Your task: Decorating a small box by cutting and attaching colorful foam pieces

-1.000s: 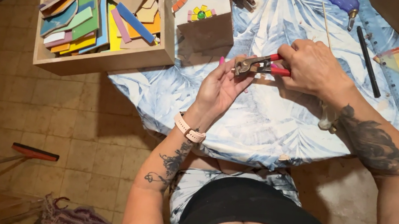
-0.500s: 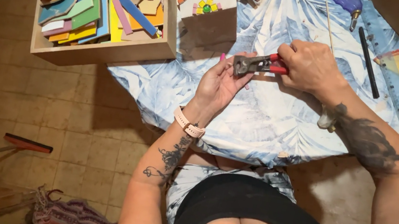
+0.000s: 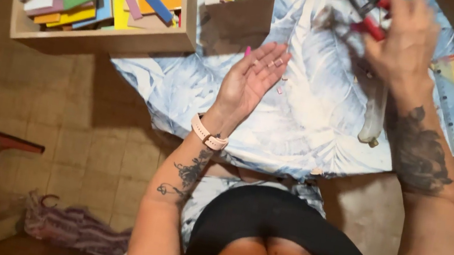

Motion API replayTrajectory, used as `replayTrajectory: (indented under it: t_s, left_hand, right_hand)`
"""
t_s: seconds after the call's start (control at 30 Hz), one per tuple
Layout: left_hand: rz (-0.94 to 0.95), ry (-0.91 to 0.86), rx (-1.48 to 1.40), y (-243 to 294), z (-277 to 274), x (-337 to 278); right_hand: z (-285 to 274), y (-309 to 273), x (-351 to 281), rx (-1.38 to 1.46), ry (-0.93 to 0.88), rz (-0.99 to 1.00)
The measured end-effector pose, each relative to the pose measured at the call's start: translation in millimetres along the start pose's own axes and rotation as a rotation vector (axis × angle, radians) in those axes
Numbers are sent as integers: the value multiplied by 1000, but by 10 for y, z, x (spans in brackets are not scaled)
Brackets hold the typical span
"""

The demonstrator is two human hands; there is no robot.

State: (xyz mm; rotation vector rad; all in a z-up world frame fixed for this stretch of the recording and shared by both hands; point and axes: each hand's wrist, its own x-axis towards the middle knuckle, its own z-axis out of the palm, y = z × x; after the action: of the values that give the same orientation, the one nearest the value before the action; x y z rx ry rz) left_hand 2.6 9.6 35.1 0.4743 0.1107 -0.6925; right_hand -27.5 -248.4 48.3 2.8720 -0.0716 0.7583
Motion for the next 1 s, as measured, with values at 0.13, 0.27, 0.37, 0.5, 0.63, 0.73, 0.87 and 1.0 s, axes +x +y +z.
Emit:
replayTrajectory:
  t_s: [0.13,0.27,0.37,0.5,0.63,0.73,0.87,1.0]
  left_hand:
    - [6,31,-28,27,-27,37]
    - [73,135,-16,64,56,-47]
    - [96,94,34,116,148,-138]
    - [160,-37,4,115,31,-265]
    - [190,-29,34,178,9,-398]
    - [196,-10,4,190,-24,-481]
    - [198,-14,10,170,-65,-562]
    - [182,-30,-13,209,-101,-640]
  right_hand:
    - [-131,32,20,1,47,67]
    - [-24,67,7,9,-59,123]
    - [-39,56,50,-6,-96,131]
    - [-60,19,69,-120,11,28]
    - [-329,-364,227,70,215,-205]
    - [-345,-706,91,771,-301,-375]
    - [1,-882,-91,652,-143,-355]
    - [118,-693,-123,1084,-268,-92]
